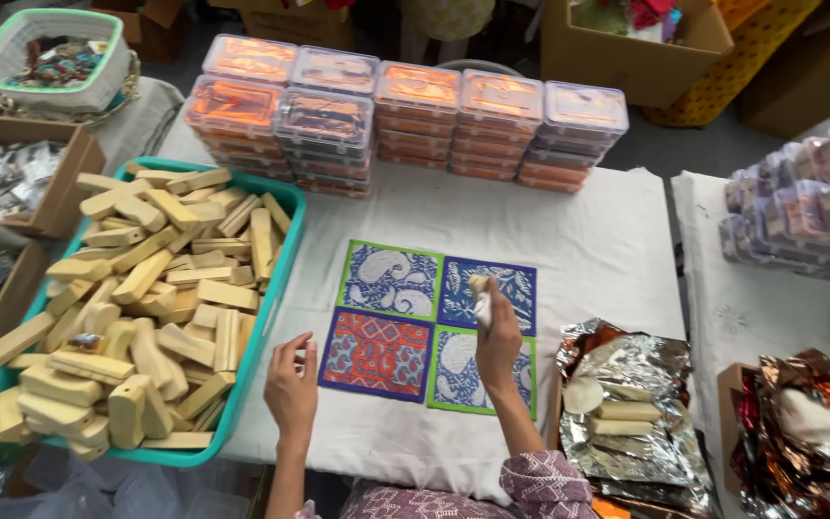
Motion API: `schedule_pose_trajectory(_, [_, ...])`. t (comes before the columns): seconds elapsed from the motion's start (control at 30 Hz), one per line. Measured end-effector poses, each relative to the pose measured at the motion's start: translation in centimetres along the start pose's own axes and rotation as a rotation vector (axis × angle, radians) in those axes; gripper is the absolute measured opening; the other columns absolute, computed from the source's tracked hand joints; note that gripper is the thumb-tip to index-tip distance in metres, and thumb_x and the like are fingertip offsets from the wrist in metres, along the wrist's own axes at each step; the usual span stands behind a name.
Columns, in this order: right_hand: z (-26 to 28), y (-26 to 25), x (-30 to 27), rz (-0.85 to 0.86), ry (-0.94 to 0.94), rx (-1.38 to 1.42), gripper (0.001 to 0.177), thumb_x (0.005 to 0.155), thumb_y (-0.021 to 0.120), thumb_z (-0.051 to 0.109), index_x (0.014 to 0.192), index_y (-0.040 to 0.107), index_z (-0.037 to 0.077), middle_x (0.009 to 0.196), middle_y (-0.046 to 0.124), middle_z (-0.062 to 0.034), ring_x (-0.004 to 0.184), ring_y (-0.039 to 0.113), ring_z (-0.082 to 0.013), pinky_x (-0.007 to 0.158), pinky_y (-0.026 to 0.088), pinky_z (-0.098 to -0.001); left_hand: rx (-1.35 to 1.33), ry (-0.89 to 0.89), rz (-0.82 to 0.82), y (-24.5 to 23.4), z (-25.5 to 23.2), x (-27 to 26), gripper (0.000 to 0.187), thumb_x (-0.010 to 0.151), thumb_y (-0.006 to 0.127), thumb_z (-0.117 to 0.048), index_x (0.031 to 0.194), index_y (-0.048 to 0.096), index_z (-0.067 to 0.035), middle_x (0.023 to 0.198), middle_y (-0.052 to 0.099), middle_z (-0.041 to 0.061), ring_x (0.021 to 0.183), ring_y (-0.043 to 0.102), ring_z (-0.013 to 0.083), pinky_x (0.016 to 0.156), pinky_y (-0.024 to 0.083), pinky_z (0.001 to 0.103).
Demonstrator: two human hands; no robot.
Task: The person wipes a wooden block with a white cloth, then wraps it in a sheet of copper foil. They repeat this process with another wooden block, wiping it before wrapping it in foil. The wrapped blocks are placed on a patterned mat on the table.
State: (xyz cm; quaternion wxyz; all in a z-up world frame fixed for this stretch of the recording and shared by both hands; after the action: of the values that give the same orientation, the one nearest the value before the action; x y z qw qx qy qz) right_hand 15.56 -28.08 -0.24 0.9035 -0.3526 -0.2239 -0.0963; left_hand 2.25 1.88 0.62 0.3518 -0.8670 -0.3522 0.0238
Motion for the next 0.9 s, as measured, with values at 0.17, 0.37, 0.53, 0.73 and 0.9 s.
schedule_pose_trajectory(0.17, [-4.7, 8.7, -7.6, 0.17, -0.279, -0.392, 0.074, 0.089, 0.054, -0.007, 0.158, 0.041, 0.017, 0.158, 0.046, -0.0085, 0.146, 0.041, -0.0275, 0.118, 0.034, -0.0515, 0.095, 0.003, -0.021, -3.1, 2.5, 0.8, 0.02, 0.099, 0.066, -0.027, 0.111, 0.075, -0.014, 0.099, 0.071, 0.004, 0.079, 0.067, 0.0204, 0.071, 0.054, 0.037])
schedule_pose_trajectory(0.37, [-7.9, 10.9, -8.3, 0.464, -0.065, -0.271, 0.087, 0.07, 0.051, -0.012, 0.152, 0.045, 0.016, 0.158, 0.045, -0.0056, 0.149, 0.036, -0.0274, 0.119, 0.021, -0.0575, 0.278, 0.096, -0.03, -5.3, 4.4, 7.0, 0.023, 0.1, 0.065, -0.032, 0.108, 0.077, -0.014, 0.097, 0.072, 0.008, 0.091, 0.066, 0.0287, 0.078, 0.054, 0.043])
schedule_pose_trajectory(0.53, [-10.7, 9.9, -6.3, 0.448, 0.366, 0.151, 0.07, 0.089, 0.046, -0.006, 0.152, 0.059, 0.021, 0.136, 0.07, -0.0067, 0.121, 0.069, -0.0253, 0.111, 0.053, -0.0441, 0.411, 0.322, -0.041, -4.4, 5.0, 17.2, 0.026, 0.104, 0.065, -0.031, 0.105, 0.075, -0.007, 0.105, 0.073, 0.009, 0.101, 0.064, 0.0329, 0.084, 0.053, 0.045])
schedule_pose_trajectory(0.73, [-8.8, 5.4, -6.3, 0.126, 0.982, 1.389, 0.044, 0.098, 0.062, 0.03, 0.138, 0.057, 0.013, 0.126, 0.07, -0.0042, 0.112, 0.068, -0.0204, 0.101, 0.052, -0.0423, 0.557, 0.536, 0.012, 0.9, 5.6, 26.4, 0.016, 0.096, 0.069, -0.026, 0.1, 0.076, -0.011, 0.102, 0.074, 0.005, 0.104, 0.062, 0.0279, 0.089, 0.049, 0.044])
schedule_pose_trajectory(0.9, [-7.8, 6.8, -8.1, 0.087, 0.696, 2.442, 0.052, 0.11, 0.064, 0.039, 0.151, 0.052, 0.009, 0.142, 0.061, -0.0124, 0.125, 0.062, -0.0277, 0.115, 0.047, -0.0507, 1.154, 0.547, -0.02, 7.3, 11.5, 31.3, 0.014, 0.093, 0.067, -0.022, 0.104, 0.075, -0.019, 0.107, 0.074, 0.001, 0.12, 0.057, 0.0227, 0.109, 0.036, 0.048])
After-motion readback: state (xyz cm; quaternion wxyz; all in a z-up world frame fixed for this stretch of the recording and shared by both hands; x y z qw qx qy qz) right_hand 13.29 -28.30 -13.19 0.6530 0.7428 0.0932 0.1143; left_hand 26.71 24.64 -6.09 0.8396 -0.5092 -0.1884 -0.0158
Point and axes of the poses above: each hand's wrist, its own x-axis towards the middle knuckle, its own y-axis out of the palm, z = x × y, the point moved 3 cm from there along x, towards the middle knuckle
